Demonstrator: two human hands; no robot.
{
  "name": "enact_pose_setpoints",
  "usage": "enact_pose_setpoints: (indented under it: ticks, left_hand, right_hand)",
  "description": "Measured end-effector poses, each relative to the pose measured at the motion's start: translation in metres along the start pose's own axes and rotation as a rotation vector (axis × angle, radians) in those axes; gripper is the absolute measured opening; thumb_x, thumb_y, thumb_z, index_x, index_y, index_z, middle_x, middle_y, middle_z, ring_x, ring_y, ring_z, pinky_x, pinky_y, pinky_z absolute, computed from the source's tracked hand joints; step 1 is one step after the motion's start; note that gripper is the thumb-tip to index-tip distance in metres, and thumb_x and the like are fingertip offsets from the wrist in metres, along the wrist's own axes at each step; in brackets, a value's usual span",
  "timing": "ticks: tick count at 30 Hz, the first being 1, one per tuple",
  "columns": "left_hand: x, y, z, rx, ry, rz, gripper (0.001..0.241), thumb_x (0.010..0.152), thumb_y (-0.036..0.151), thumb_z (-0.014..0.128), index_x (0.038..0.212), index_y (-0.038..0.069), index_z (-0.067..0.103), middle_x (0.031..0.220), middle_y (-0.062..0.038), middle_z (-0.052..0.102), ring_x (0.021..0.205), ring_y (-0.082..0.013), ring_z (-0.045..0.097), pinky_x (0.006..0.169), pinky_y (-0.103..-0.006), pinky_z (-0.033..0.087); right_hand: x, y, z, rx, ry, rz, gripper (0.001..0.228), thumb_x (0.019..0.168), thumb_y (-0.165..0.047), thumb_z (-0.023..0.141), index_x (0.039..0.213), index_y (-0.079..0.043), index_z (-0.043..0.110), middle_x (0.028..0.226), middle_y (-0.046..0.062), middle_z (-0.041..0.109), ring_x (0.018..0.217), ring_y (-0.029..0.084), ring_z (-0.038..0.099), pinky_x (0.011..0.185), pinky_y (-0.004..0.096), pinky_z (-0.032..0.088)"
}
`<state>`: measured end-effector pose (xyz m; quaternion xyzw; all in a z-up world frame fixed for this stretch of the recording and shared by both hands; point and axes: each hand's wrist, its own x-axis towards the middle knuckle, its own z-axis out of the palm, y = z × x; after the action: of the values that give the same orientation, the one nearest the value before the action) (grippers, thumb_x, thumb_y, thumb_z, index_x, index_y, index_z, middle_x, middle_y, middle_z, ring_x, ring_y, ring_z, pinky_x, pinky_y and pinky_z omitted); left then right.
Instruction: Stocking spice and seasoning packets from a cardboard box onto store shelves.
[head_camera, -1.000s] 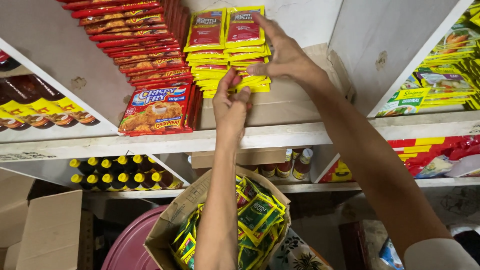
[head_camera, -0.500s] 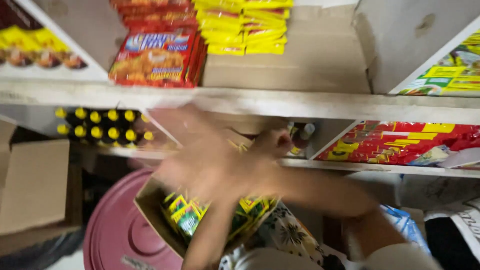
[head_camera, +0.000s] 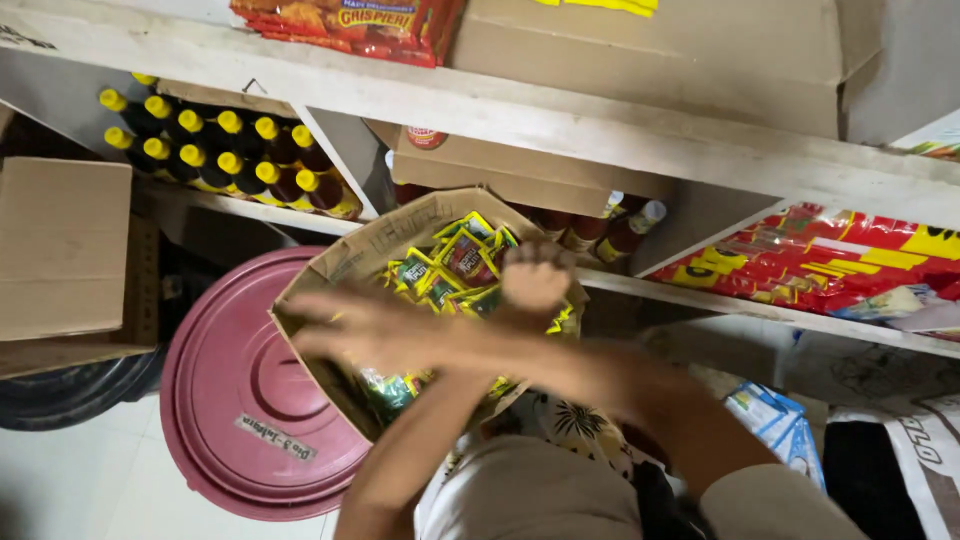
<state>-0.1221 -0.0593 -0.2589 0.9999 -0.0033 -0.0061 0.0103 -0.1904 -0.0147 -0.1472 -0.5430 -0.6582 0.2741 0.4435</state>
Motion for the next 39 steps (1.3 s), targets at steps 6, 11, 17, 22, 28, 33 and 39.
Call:
enact_pose_setpoints:
  ticks: [6, 11, 17, 22, 28, 33, 39]
  left_hand:
    - [-0.080, -0.037, -0.010, -0.204, -0.022, -0.205, 0.048, 0.102, 0.047, 0.051, 0.137, 0.014, 0.059, 0.140, -0.016, 0.053, 0.131, -0.0426, 0.048, 0.106, -0.0618, 0.036]
    - [-0.097, -0.037, 0.020, -0.261, -0.020, -0.208, 0.053, 0.098, 0.053, 0.050, 0.139, 0.020, 0.056, 0.140, -0.016, 0.050, 0.126, -0.0470, 0.045, 0.102, -0.0768, 0.022]
    - [-0.097, -0.035, 0.004, -0.343, -0.002, -0.275, 0.052, 0.093, 0.052, 0.057, 0.136, 0.023, 0.061, 0.132, -0.013, 0.054, 0.122, -0.0440, 0.048, 0.104, -0.0760, 0.024]
    - [-0.099, -0.029, 0.003, -0.391, -0.065, -0.265, 0.047, 0.093, 0.052, 0.058, 0.126, 0.020, 0.069, 0.126, -0.009, 0.059, 0.113, -0.0415, 0.051, 0.101, -0.0647, 0.035]
    - [-0.098, -0.035, 0.003, -0.432, -0.075, -0.304, 0.046, 0.098, 0.053, 0.054, 0.125, 0.020, 0.071, 0.124, -0.011, 0.062, 0.115, -0.0417, 0.051, 0.104, -0.0644, 0.033]
    - [-0.098, -0.064, 0.008, -0.616, 0.157, -0.310, 0.032, 0.099, 0.045, 0.060, 0.110, 0.021, 0.077, 0.111, -0.006, 0.075, 0.090, -0.0270, 0.067, 0.091, -0.0509, 0.049]
    - [-0.097, -0.093, -0.009, -1.258, 0.379, -0.840, 0.024, 0.102, 0.026, 0.064, 0.119, 0.011, 0.071, 0.084, -0.007, 0.073, 0.058, -0.0129, 0.057, 0.058, -0.0309, 0.049]
  right_hand:
    - [-0.056, 0.066, -0.106, -0.073, 0.413, -0.200, 0.018, 0.107, -0.018, 0.066, 0.118, -0.004, 0.069, 0.130, 0.015, 0.061, 0.118, 0.023, 0.062, 0.095, 0.036, 0.056]
    - [-0.084, 0.118, -0.126, -0.319, 0.414, 0.073, 0.016, 0.102, -0.010, 0.073, 0.113, 0.000, 0.068, 0.114, 0.013, 0.070, 0.095, 0.017, 0.071, 0.081, 0.030, 0.059]
    - [-0.093, 0.166, -0.103, -0.132, 0.338, 0.340, 0.037, 0.095, -0.008, 0.069, 0.131, -0.004, 0.061, 0.114, 0.013, 0.072, 0.101, 0.023, 0.072, 0.085, 0.034, 0.058]
    - [-0.073, 0.182, -0.087, -0.412, 0.161, 0.395, 0.034, 0.092, -0.006, 0.069, 0.126, -0.008, 0.068, 0.118, 0.015, 0.073, 0.107, 0.033, 0.072, 0.093, 0.041, 0.057]
    - [-0.058, 0.217, -0.051, -0.651, 0.021, 0.518, 0.051, 0.072, -0.007, 0.077, 0.120, 0.003, 0.064, 0.116, 0.028, 0.063, 0.109, 0.045, 0.061, 0.092, 0.051, 0.050]
    - [-0.063, 0.257, -0.051, -0.615, 0.153, 0.666, 0.040, 0.082, -0.016, 0.078, 0.116, 0.002, 0.066, 0.115, 0.026, 0.066, 0.108, 0.041, 0.065, 0.097, 0.047, 0.052]
    - [-0.073, 0.257, -0.060, -0.412, 0.204, 0.663, 0.045, 0.076, -0.008, 0.072, 0.120, -0.007, 0.071, 0.112, 0.018, 0.074, 0.102, 0.034, 0.072, 0.095, 0.039, 0.055]
